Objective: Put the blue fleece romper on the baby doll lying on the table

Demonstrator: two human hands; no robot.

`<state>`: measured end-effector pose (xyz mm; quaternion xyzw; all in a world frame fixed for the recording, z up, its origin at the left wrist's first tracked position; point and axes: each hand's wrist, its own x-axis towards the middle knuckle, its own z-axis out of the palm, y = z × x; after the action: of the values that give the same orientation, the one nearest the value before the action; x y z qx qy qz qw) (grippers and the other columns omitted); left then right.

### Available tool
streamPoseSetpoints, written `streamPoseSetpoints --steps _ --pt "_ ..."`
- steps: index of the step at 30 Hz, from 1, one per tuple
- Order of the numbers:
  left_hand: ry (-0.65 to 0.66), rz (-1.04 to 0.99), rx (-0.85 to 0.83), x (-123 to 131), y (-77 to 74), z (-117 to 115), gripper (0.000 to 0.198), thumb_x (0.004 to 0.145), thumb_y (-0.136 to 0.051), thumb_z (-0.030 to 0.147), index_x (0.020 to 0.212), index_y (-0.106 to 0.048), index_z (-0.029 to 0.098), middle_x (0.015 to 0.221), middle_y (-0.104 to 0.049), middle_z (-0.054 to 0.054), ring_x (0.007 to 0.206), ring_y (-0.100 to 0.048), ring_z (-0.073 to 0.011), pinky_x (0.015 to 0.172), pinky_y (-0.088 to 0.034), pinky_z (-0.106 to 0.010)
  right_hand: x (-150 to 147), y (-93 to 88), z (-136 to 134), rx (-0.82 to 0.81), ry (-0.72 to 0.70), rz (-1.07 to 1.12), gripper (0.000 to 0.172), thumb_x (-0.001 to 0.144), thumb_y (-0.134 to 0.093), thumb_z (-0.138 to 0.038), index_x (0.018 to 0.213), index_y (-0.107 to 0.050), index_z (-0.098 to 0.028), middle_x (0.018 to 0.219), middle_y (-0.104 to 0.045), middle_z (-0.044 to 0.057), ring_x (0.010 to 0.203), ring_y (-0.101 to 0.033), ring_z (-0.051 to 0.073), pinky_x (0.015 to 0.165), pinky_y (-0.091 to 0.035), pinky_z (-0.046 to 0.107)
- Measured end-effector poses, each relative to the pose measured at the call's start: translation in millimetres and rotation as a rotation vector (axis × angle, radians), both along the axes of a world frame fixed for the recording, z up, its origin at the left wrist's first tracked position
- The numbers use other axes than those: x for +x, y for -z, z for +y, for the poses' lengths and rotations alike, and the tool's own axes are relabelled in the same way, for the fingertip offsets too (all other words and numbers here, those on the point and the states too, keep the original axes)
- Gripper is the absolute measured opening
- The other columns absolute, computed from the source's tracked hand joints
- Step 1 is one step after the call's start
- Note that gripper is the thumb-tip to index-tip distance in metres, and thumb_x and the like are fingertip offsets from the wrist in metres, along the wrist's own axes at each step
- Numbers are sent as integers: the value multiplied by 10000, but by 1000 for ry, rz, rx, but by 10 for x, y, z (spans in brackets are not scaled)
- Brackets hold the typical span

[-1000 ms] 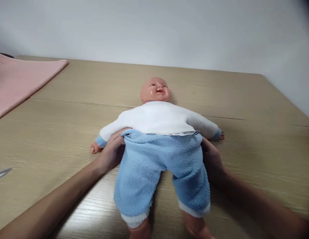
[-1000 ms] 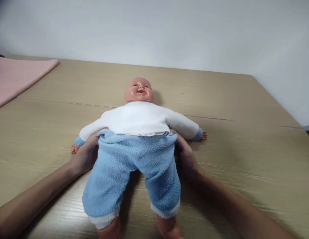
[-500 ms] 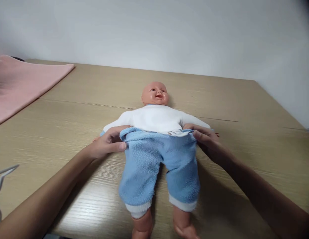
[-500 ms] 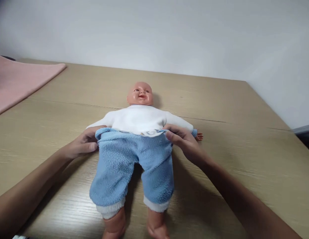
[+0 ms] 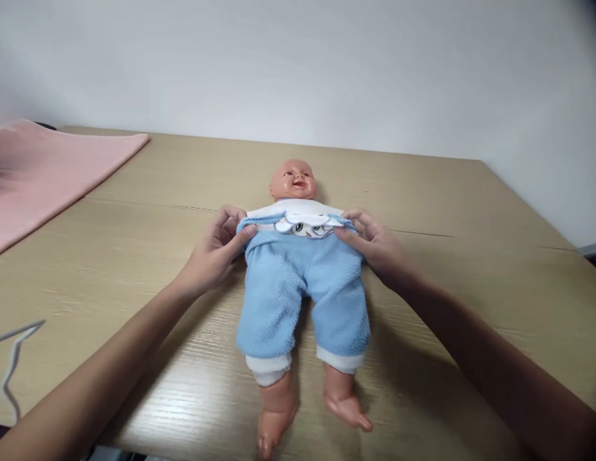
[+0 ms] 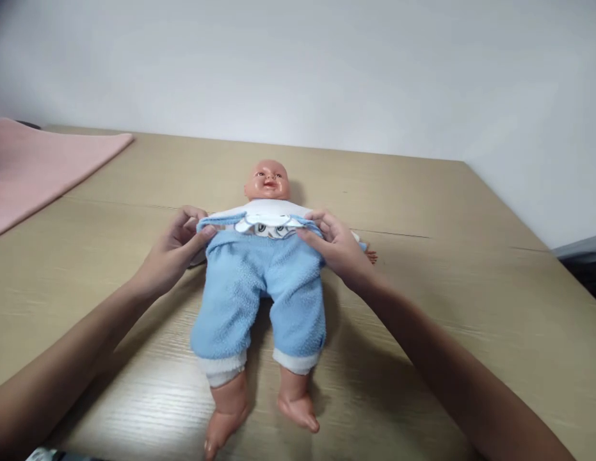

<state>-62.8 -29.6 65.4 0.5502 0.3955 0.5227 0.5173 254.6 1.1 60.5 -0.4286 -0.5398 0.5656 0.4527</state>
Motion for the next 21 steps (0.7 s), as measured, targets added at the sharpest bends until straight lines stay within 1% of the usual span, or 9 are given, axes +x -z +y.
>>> streamPoseSetpoints --steps 2,4,8,10,12,14,17,19,21 --pt "-31 44 -37 -11 107 32 461 969 -921 564 1009 -581 255 830 -565 52 727 -456 -143 666 -393 -238 22 106 35 -48 -1 -59 504 816 -999 -626 1084 -752 -278 1138 -811 9 1044 -724 202 915 -561 301" --pt "-8 122 -41 -65 199 48 412 1018 -855 574 1036 -614 240 911 -603 27 819 -519 -157 745 -432 -249 89 217 49 -51 -16 -139 473 863 -944 -637 1094 -762 -267 1114 -800 19 1025 -716 215 920 -560 319" --pt "154 304 23 -261 313 50 275 1094 -714 486 1182 -703 226 1132 -667 -32 1091 -614 -228 1006 -491 -320 367 436 31 -29 -123 -157 358 904 -855 -493 1188 -764 -294 1144 -790 20 1025 -722 245 949 -583 365" --pt "233 420 67 -345 341 50 312 1078 -732 447 1299 -686 231 1248 -689 -54 1217 -632 -272 1113 -487 -371 525 512 16 31 -227 -195 464 875 -869 -395 1318 -747 -327 1245 -782 35 1116 -735 275 1008 -601 398" --pt "271 535 118 -389 353 52 441 1036 -799 441 1391 -653 224 1361 -698 -89 1323 -635 -320 1179 -482 -419 635 542 5 126 -301 -279 561 862 -907 -348 1392 -724 -359 1322 -763 53 1233 -720 311 1096 -598 431" --pt "278 612 158 -398 355 51 565 975 -874 453 1427 -640 209 1423 -698 -120 1373 -636 -358 1203 -492 -453 672 528 -2 182 -339 -333 583 856 -943 -353 1396 -724 -374 1335 -764 60 1267 -712 335 1127 -604 455" --pt "274 632 160 -388 362 42 615 912 -929 463 1398 -660 198 1425 -716 -133 1379 -650 -389 1219 -508 -493 617 478 -18 190 -378 -354 572 859 -955 -382 1399 -765 -379 1407 -786 56 1316 -721 368 1202 -582 518" --pt "259 598 125 -377 377 33 590 897 -942 433 1376 -685 204 1426 -733 -128 1386 -656 -395 1239 -501 -504 550 468 -48 174 -355 -353 532 864 -951 -391 1377 -813 -365 1496 -778 60 1441 -675 409 1308 -494 566" --pt "262 472 50 -350 394 22 566 883 -946 379 1373 -710 221 1453 -747 -119 1411 -658 -390 1268 -488 -503 482 489 -103 116 -248 -284 521 803 -996 -420 1299 -859 -339 1505 -789 67 1541 -612 441 1372 -414 567"
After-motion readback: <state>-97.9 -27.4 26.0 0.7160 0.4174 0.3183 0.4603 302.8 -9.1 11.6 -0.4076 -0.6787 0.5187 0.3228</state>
